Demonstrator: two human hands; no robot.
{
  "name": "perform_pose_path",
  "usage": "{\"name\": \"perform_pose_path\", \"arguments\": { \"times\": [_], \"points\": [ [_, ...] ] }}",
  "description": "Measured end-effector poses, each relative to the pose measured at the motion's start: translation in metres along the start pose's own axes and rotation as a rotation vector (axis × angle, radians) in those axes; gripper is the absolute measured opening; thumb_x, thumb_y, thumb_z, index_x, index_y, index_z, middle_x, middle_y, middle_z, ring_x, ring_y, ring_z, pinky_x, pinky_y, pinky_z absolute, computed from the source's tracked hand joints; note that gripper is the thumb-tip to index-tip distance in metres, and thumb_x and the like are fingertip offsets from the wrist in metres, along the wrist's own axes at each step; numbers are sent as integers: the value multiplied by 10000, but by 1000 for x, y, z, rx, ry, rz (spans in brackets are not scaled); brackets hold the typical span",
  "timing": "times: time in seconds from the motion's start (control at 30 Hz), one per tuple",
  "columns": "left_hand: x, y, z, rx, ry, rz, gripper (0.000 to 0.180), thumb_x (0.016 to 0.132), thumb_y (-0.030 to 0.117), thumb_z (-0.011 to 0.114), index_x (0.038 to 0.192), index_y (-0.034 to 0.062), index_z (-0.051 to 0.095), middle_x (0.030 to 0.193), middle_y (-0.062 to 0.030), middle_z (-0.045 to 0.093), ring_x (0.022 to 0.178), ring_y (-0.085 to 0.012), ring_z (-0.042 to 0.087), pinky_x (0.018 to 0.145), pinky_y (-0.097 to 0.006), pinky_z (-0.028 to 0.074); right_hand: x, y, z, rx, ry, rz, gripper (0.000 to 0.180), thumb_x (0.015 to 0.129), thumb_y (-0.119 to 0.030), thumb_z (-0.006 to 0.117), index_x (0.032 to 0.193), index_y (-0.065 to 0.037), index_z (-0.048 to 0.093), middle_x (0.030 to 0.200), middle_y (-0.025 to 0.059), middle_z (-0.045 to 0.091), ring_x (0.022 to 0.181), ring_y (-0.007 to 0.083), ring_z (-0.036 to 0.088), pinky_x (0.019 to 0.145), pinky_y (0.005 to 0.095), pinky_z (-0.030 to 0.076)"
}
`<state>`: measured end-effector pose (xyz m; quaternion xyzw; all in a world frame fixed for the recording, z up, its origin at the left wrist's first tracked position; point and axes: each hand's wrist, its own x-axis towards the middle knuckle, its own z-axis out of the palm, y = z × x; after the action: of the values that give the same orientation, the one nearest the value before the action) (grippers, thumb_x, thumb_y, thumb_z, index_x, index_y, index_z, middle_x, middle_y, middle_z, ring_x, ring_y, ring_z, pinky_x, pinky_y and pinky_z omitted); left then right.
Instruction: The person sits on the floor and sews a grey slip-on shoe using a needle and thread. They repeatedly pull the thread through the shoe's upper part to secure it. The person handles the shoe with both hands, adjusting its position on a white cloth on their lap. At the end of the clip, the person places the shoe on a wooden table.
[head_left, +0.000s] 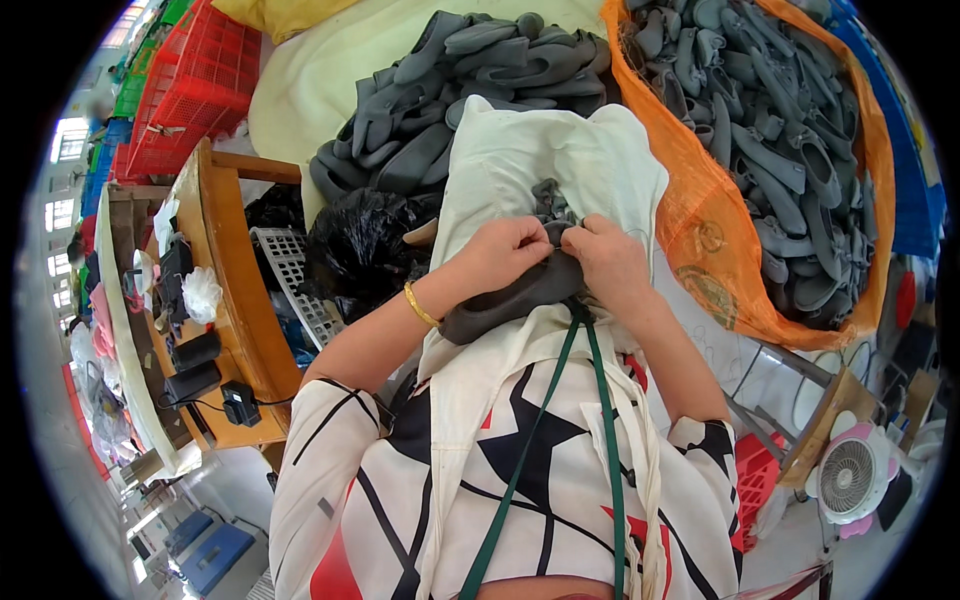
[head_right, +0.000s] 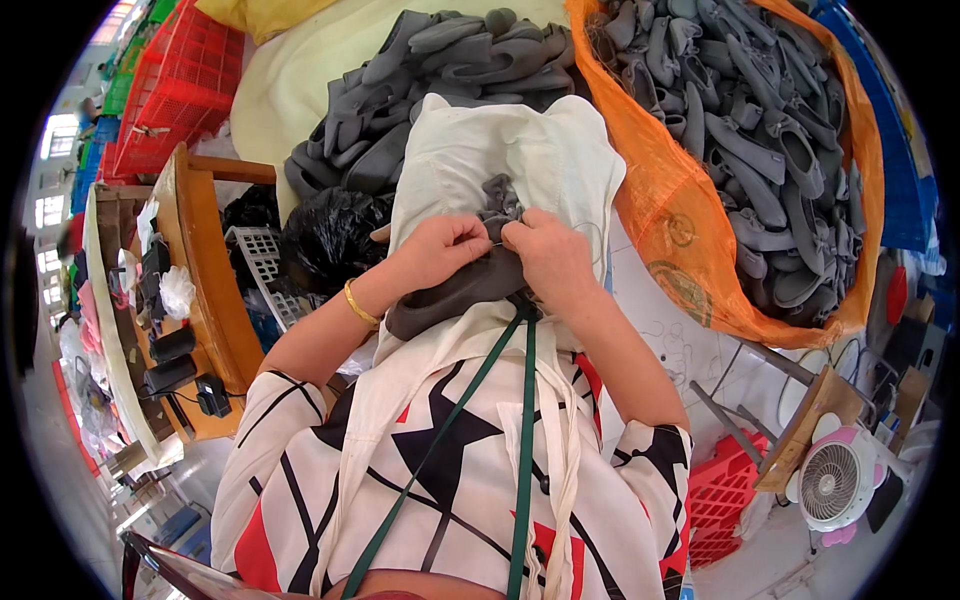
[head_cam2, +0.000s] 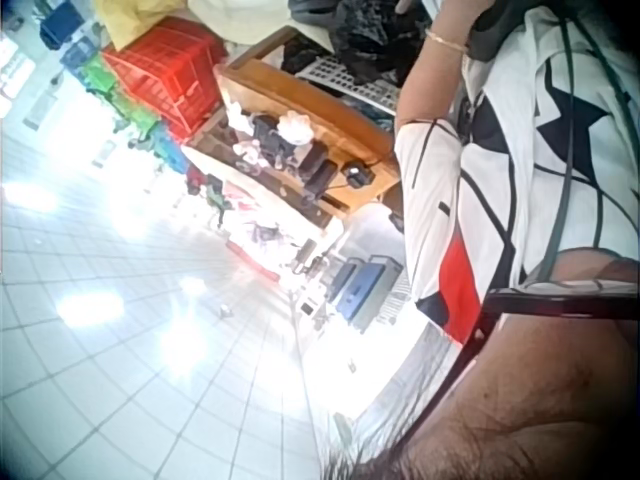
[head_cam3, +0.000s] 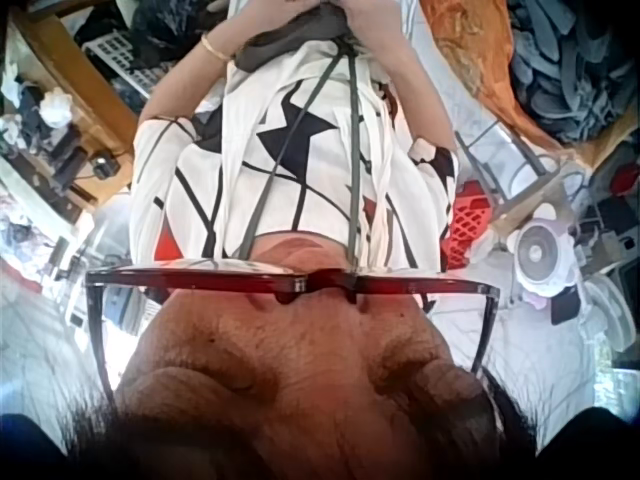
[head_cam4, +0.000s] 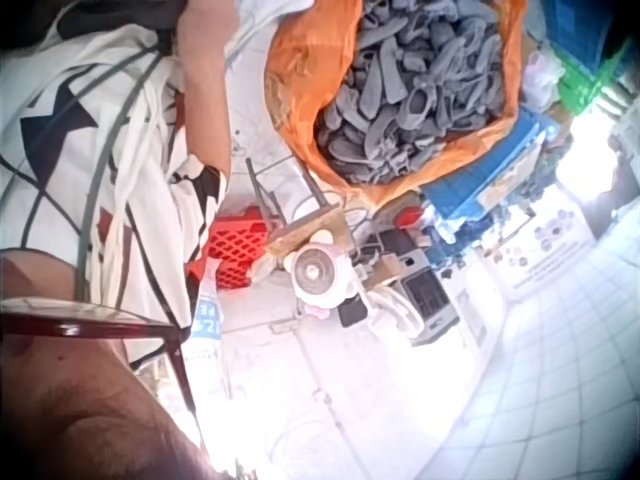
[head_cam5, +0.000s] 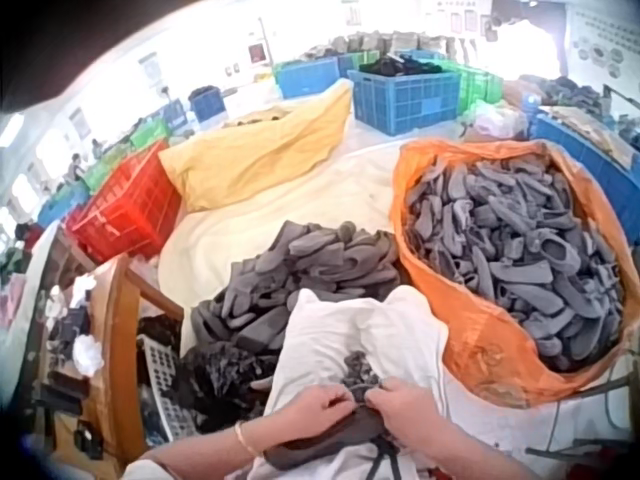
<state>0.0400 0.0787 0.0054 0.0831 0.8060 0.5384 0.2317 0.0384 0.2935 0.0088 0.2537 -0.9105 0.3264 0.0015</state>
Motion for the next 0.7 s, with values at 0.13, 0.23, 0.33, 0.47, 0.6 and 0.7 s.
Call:
{"name": "perform_pose_path", "arguments": {
  "times": [0.13, 0.23, 0.33, 0.47, 0.6, 0.7],
  "points": [
    [6, -12, 0, -133, -27, -89, 127, 939, 127, 678, 878, 16, 672, 794, 31, 639, 723, -58, 545, 658, -249, 467, -1, 1, 8, 183, 94, 2, 28, 844, -106, 668, 868, -118, 660, 792, 78, 575, 744, 294, 625, 615, 391, 492],
    [6, -21, 6, -132, -40, -77, 109, 939, 124, 677, 897, 23, 680, 808, 31, 650, 720, -47, 539, 667, -227, 464, -2, -1, 22, 292, 119, -8, 7, 897, -116, 661, 900, -109, 661, 814, 64, 610, 703, 254, 630, 607, 363, 486],
    [5, -31, 7, -229, -48, -140, 97, 934, 134, 683, 909, 40, 688, 813, 26, 660, 696, -34, 527, 639, -203, 443, -6, 0, 18, 728, 40, 366, 52, 960, -145, 635, 941, -98, 646, 825, 39, 629, 688, 177, 621, 578, 312, 476],
    [-3, -11, -10, -560, -77, -379, 93, 924, 155, 693, 901, 65, 695, 829, 16, 667, 656, -24, 503, 587, -174, 386, -25, 48, -10, 1638, 393, 831, 91, 1015, -123, 565, 943, -74, 590, 790, 27, 596, 650, 118, 564, 558, 220, 475],
    [-4, -19, -9, -609, -114, -357, 93, 920, 164, 690, 902, 73, 695, 857, 12, 661, 657, -22, 487, 568, -166, 359, -82, 167, -23, 1893, 1064, 1042, 199, 1014, -72, 507, 821, -21, 513, 719, 54, 523, 636, 142, 532, 781, 335, 593],
    [-2, -20, -9, -625, -155, -353, 103, 914, 169, 699, 887, 70, 686, 861, 13, 651, 678, -28, 493, 579, -172, 368, -123, 210, -39, 1668, 1427, 1083, 278, 1033, -98, 490, 767, -17, 471, 681, 55, 462, 602, 156, 474, 958, 447, 580]
  ]
}}
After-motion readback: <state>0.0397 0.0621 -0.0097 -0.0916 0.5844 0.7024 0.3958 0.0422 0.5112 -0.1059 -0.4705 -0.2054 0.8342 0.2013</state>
